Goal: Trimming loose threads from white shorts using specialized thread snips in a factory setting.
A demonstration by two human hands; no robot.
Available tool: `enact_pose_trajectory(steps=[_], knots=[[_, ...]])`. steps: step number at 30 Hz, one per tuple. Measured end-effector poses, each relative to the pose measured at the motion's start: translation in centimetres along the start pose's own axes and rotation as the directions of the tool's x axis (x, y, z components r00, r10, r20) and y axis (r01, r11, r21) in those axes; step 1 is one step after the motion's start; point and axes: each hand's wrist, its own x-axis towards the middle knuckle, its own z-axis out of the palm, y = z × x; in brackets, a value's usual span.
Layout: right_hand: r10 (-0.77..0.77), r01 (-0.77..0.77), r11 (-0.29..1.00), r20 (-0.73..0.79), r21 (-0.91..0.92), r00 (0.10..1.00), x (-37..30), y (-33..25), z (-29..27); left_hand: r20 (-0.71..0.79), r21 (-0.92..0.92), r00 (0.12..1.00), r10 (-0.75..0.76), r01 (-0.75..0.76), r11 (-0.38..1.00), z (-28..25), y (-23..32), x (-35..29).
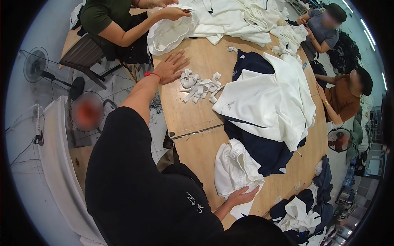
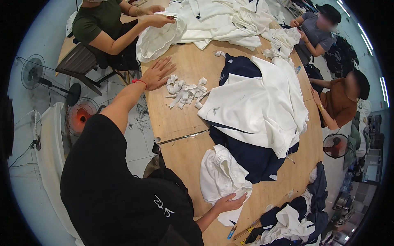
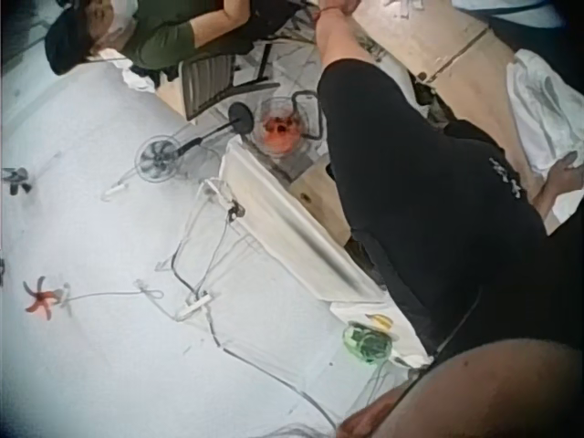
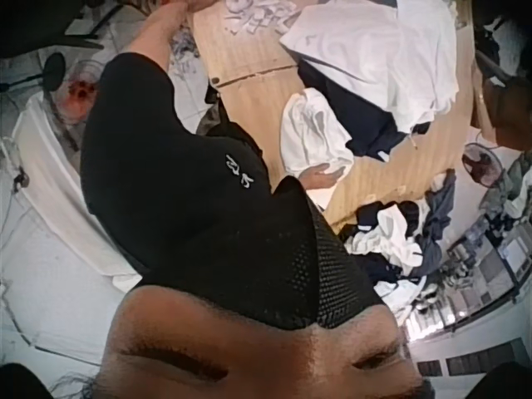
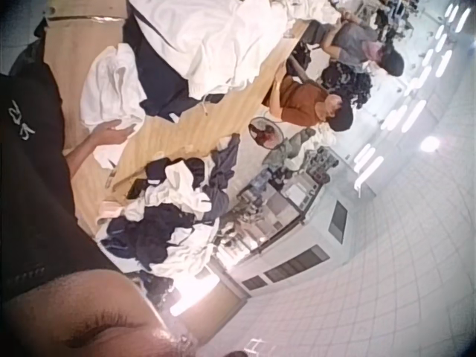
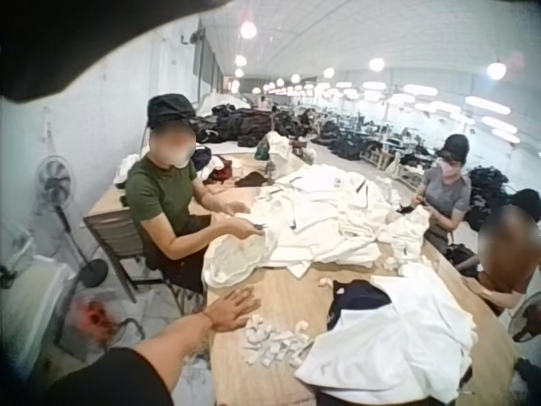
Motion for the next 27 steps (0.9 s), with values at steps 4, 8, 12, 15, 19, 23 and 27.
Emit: enact_pose_trajectory(steps=[4, 8, 12, 15, 19, 23, 27], knots=[[-0.002, 0.002, 1.000, -0.009, -0.016, 1.000, -0.09, 0.34, 0.14, 0.047, -0.018, 0.999, -0.016, 0.017, 1.000, -0.33, 0.16, 0.05], [0.001, -0.001, 1.000, -0.009, -0.008, 1.000, -0.15, 0.38, 0.08, 0.075, -0.021, 0.996, -0.050, 0.052, 0.998, -0.41, 0.16, 0.22], [-0.013, 0.013, 1.000, -0.017, 0.010, 1.000, -0.03, 0.13, 0.09, 0.072, -0.048, 0.996, -0.059, 0.063, 0.997, -0.01, -0.13, -0.03], [-0.004, 0.004, 1.000, -0.009, 0.005, 1.000, -0.11, 0.19, 0.05, 0.054, -0.047, 0.998, -0.043, 0.046, 0.998, 0.16, -0.15, 0.10], [-0.005, 0.005, 1.000, -0.011, -0.007, 1.000, -0.21, 0.44, 0.17, 0.060, -0.054, 0.997, -0.049, 0.052, 0.997, -0.04, -0.02, 0.12], [-0.010, 0.010, 1.000, -0.016, -0.015, 1.000, -0.24, 0.61, 0.31, 0.059, -0.071, 0.997, -0.049, 0.054, 0.996, -0.05, -0.16, -0.01], [-0.016, 0.016, 1.000, -0.015, -0.020, 1.000, -0.19, 0.68, 0.33, 0.054, -0.065, 0.997, -0.056, 0.059, 0.996, -0.07, -0.11, -0.15]])
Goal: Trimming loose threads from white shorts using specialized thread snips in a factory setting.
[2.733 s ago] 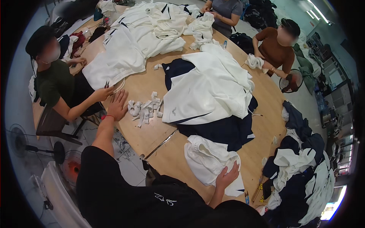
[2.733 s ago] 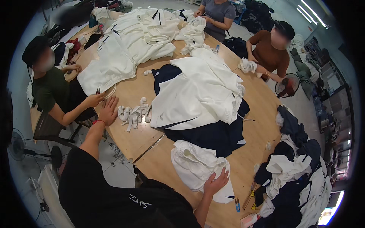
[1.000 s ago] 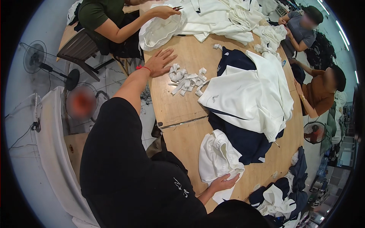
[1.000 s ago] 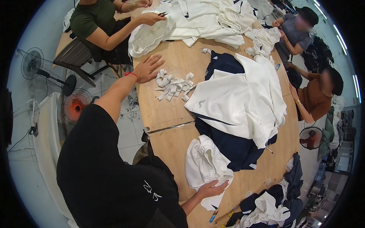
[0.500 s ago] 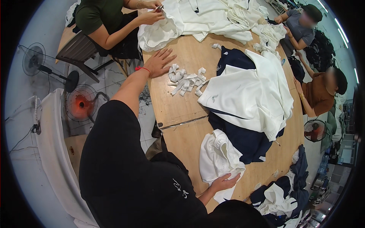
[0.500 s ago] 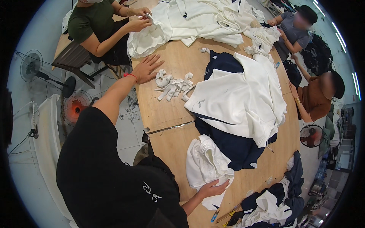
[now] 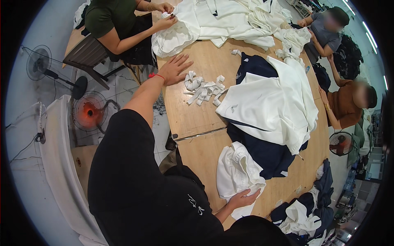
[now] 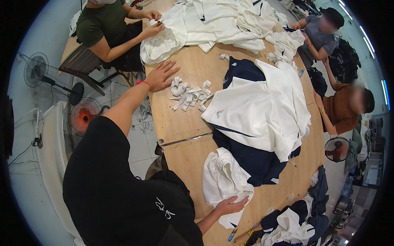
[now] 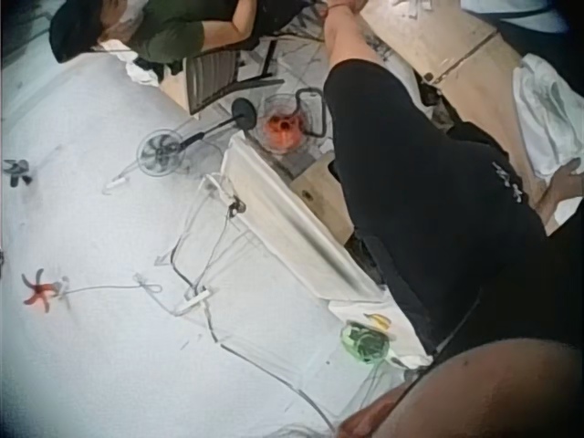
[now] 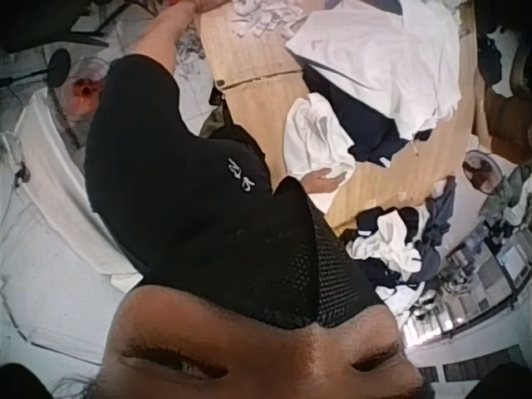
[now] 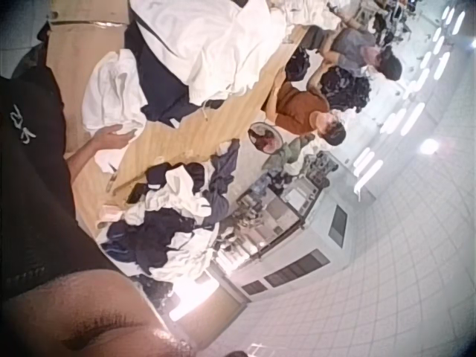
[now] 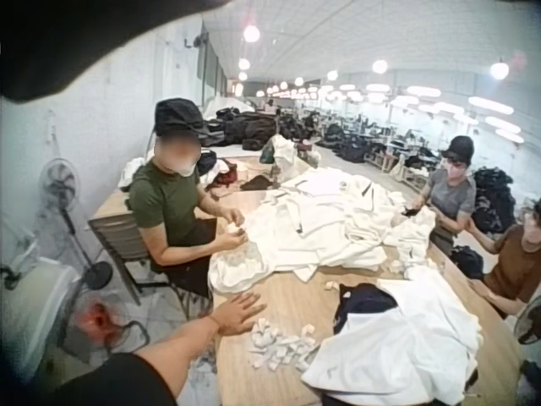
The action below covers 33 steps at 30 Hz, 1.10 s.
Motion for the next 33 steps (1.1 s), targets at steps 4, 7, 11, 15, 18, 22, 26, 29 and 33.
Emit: enact_pose_trajectory(steps=[4, 7, 11, 15, 18, 22, 26, 29, 33], knots=[[0.002, -0.002, 1.000, -0.002, 0.011, 1.000, 0.2, 0.0, 0.0, -0.012, -0.010, 1.000, 0.005, -0.005, 1.000, 0.0, -0.1, 0.2], [0.018, -0.018, 1.000, -0.029, 0.002, 0.999, 0.0, 0.0, -0.2, -0.045, -0.035, 0.999, 0.029, -0.031, 0.999, 0.0, -0.1, 0.1], [0.069, -0.070, 0.997, -0.027, -0.025, 0.997, -0.2, -0.4, -0.5, -0.036, -0.083, 0.999, 0.041, -0.044, 0.996, 0.3, 0.8, 1.2], [0.127, -0.128, 0.992, -0.017, -0.010, 0.992, -0.4, -0.7, -1.5, -0.041, -0.110, 0.994, 0.106, -0.110, 0.988, -0.2, 2.2, 2.7], [0.109, -0.110, 0.994, 0.038, 0.014, 0.993, 0.0, -0.8, -0.5, -0.034, -0.063, 0.999, 0.035, -0.037, 0.997, -1.4, 0.2, -0.6], [0.099, -0.099, 0.995, 0.016, 0.013, 0.995, 0.0, -0.1, -1.0, -0.068, -0.051, 0.996, 0.066, -0.069, 0.996, -1.2, 1.6, 0.7], [0.084, -0.084, 0.996, 0.049, 0.005, 0.995, 0.3, 0.2, -1.2, -0.026, -0.051, 0.999, 0.031, -0.033, 0.998, -1.1, 1.8, 0.5], [0.038, -0.040, 0.998, 0.056, 0.043, 0.998, 1.2, -0.6, -0.6, -0.009, -0.033, 0.999, -0.045, 0.045, 0.998, -1.3, 0.7, -1.6], [-0.021, 0.019, 0.999, -0.053, -0.029, 0.998, -0.2, 0.4, -0.5, -0.050, 0.012, 0.998, -0.032, 0.033, 0.999, -0.2, 2.2, 0.8]])
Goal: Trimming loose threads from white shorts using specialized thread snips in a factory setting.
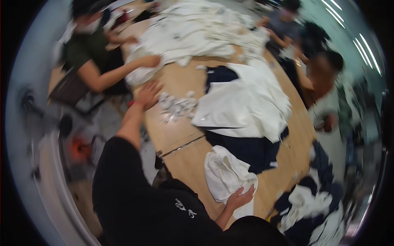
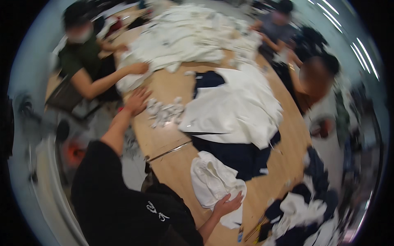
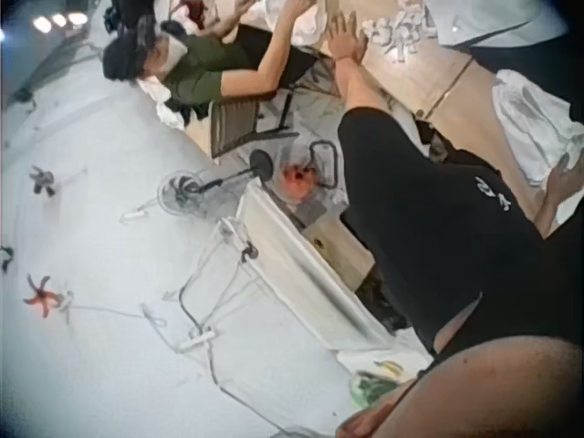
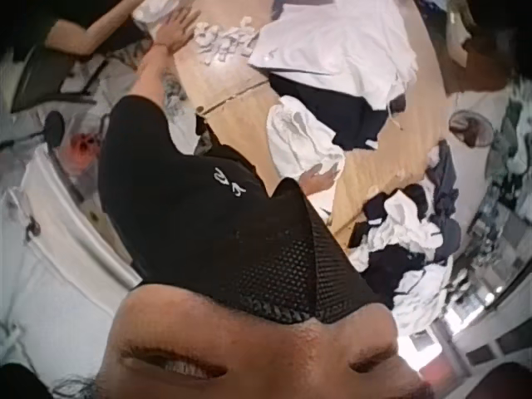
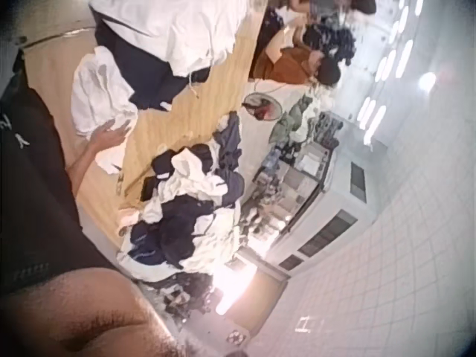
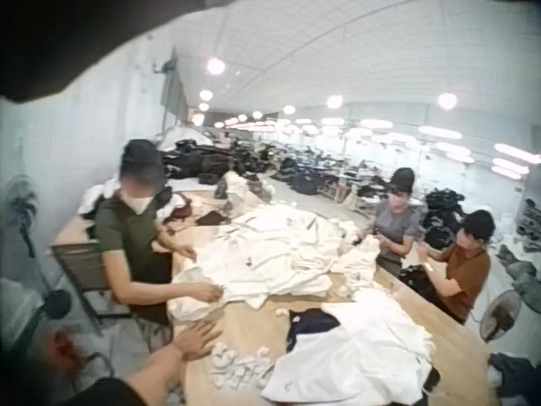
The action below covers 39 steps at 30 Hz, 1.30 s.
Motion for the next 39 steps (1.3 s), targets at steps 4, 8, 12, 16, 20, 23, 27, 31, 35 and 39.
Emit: enact_pose_trajectory(steps=[4, 8, 12, 16, 20, 23, 27, 31, 35, 39], knots=[[-0.041, 0.042, 0.997, -0.010, 0.070, 0.999, -0.4, 0.0, 0.4, -0.086, 0.060, 0.996, 0.018, -0.013, 0.998, 0.7, -1.6, -0.5], [-0.043, 0.042, 0.998, 0.022, 0.046, 0.999, -0.1, -1.1, -0.4, -0.080, 0.023, 0.997, 0.023, -0.022, 1.000, 1.1, -2.4, -1.7], [-0.016, 0.016, 0.999, 0.022, 0.030, 1.000, 0.0, -0.1, 0.0, -0.062, 0.015, 0.998, 0.033, -0.032, 0.999, 1.1, -2.1, -1.3], [0.111, -0.125, 0.970, 0.078, 0.208, 0.991, 0.6, 0.6, 0.5, -0.075, 0.013, 0.996, 0.040, -0.039, 0.999, 1.0, -2.2, -1.1], [0.134, -0.073, 0.893, -0.108, 0.445, 0.985, 5.0, -1.5, -0.6, -0.063, -0.008, 0.997, 0.032, -0.033, 0.999, 0.6, -1.9, -1.0], [0.035, 0.077, 0.754, -0.157, 0.652, 0.987, 8.3, -7.8, -2.5, -0.081, 0.042, 0.996, 0.029, -0.026, 0.999, 1.0, -2.3, -1.0], [-0.502, 0.256, 0.482, 0.024, 0.838, 0.864, 10.6, -21.7, -1.6, -0.084, -0.008, 0.996, 0.029, -0.029, 1.000, 0.6, -2.1, -0.5], [-0.856, 0.131, 0.222, 0.129, 0.966, 0.500, 9.3, -34.3, -1.4, -0.106, -0.013, 0.994, 0.027, -0.029, 0.999, 0.7, -2.6, -1.1], [-0.976, -0.193, -0.014, 0.028, 0.981, 0.217, 6.6, -42.5, -2.2, -0.107, -0.046, 0.994, 0.020, -0.025, 0.999, 0.6, -2.6, -1.1], [-0.987, -0.250, -0.124, -0.092, 0.960, 0.135, 4.4, -46.5, -3.1, -0.129, -0.070, 0.991, 0.025, -0.034, 0.997, 0.1, -2.4, -1.0]])
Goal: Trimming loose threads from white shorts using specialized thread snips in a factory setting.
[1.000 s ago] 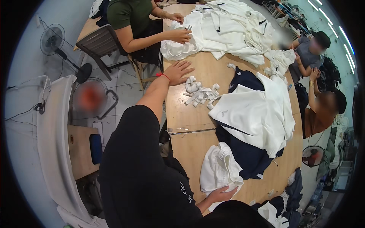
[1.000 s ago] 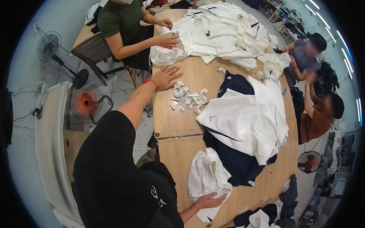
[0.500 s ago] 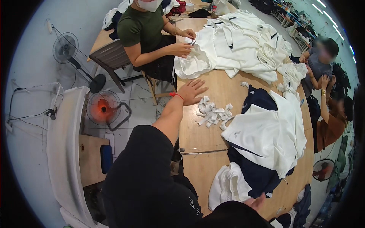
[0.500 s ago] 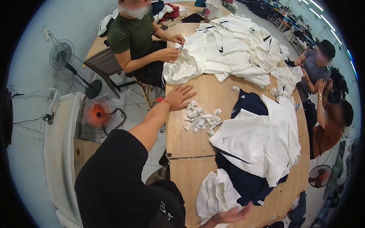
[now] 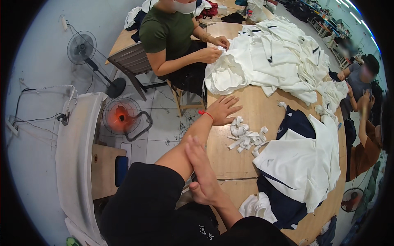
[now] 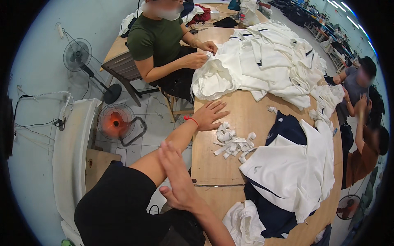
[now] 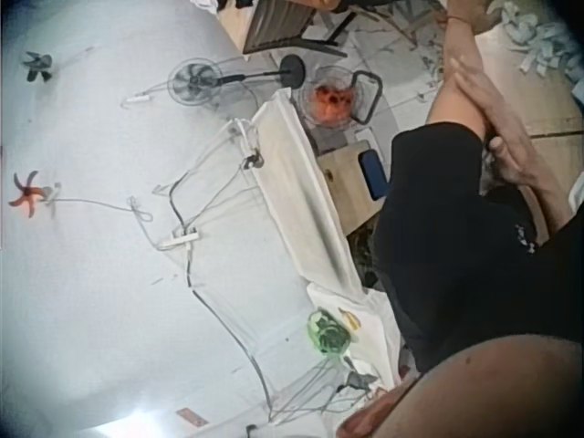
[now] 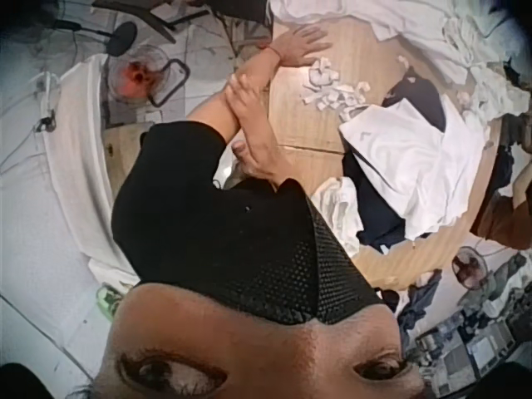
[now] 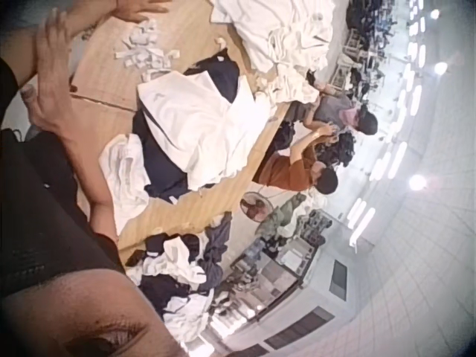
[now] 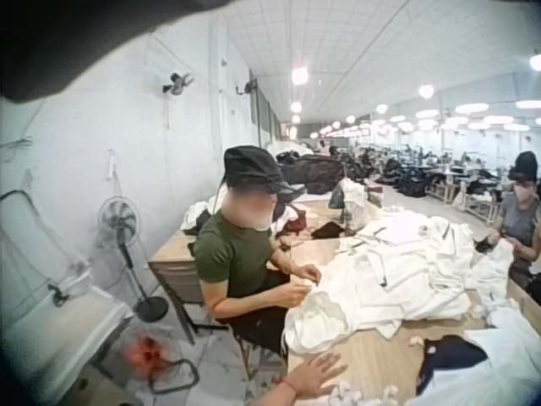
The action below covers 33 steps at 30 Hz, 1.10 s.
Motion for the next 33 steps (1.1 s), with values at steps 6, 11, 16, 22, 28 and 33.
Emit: enact_pose_trajectory(steps=[6, 11, 16, 22, 28, 33], knots=[[-0.060, 0.063, 0.993, 0.029, -0.100, 0.998, 2.5, 2.7, 1.2, -0.039, -0.026, 0.999, 0.007, -0.008, 1.000, -0.5, 0.5, -0.1], [-0.142, 0.133, 0.985, -0.080, -0.108, 0.987, 4.1, 5.8, 2.5, -0.025, -0.030, 0.999, -0.025, 0.025, 0.999, 0.6, -0.5, -0.6], [-0.274, 0.242, 0.956, -0.216, -0.165, 0.937, 4.1, 8.9, 3.9, -0.038, -0.013, 0.999, 0.012, -0.012, 1.000, 1.3, -0.7, 0.1], [-0.481, 0.409, 0.873, -0.334, -0.265, 0.810, 4.3, 11.7, 5.5, -0.036, 0.015, 0.999, -0.012, 0.013, 1.000, 1.6, -0.5, 0.2], [-0.528, 0.435, 0.843, -0.326, -0.317, 0.784, 4.5, 13.8, 7.1, -0.074, 0.039, 0.997, -0.017, 0.020, 0.999, 1.5, -0.8, -0.7], [-0.534, 0.466, 0.841, -0.281, -0.275, 0.797, 5.5, 15.6, 7.1, -0.109, 0.004, 0.994, -0.027, 0.027, 1.000, 1.7, -1.2, -0.8]])
